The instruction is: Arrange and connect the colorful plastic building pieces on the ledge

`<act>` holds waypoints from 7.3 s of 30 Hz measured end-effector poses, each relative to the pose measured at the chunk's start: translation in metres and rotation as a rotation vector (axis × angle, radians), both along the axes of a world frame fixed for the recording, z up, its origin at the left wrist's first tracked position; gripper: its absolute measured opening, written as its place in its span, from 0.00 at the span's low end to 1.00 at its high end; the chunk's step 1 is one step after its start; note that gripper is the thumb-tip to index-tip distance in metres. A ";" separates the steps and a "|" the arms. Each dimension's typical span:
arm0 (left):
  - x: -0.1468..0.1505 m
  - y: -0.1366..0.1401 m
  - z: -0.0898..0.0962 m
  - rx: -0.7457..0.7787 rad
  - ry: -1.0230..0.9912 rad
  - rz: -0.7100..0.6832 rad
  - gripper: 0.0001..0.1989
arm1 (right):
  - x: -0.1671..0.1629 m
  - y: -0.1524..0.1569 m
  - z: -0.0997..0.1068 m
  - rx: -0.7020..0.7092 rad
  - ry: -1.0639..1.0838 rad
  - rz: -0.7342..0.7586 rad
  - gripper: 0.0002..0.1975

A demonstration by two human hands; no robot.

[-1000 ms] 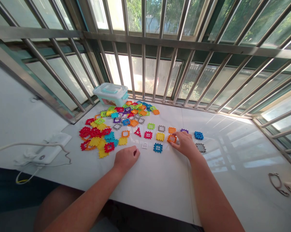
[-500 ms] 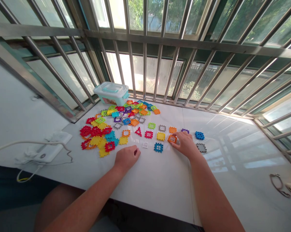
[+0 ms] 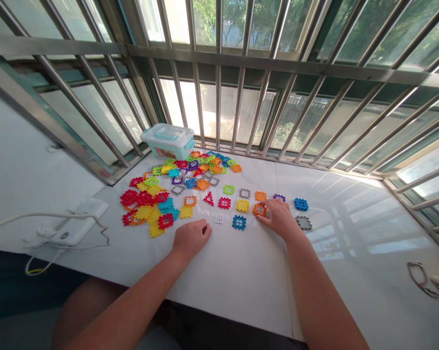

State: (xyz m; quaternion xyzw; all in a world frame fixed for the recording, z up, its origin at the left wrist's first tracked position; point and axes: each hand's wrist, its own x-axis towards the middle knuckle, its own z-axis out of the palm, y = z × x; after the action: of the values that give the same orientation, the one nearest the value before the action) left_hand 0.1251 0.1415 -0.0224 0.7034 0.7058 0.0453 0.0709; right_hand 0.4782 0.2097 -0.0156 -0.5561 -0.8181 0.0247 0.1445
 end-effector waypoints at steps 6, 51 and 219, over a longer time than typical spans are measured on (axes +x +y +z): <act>0.000 0.000 -0.001 -0.002 -0.016 0.006 0.17 | -0.001 0.000 -0.001 -0.013 0.012 -0.005 0.17; 0.002 0.000 0.004 -0.041 -0.004 0.008 0.18 | 0.007 0.001 0.003 -0.083 0.032 0.023 0.18; -0.070 -0.047 -0.025 0.071 -1.720 0.203 0.29 | -0.082 -0.105 -0.015 -0.172 0.067 -0.315 0.14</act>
State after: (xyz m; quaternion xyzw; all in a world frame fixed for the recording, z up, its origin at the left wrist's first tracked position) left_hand 0.0554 0.0949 -0.0475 0.3602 0.4648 0.5897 0.5536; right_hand 0.3963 0.1050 -0.0302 -0.6866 -0.7105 0.0900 0.1256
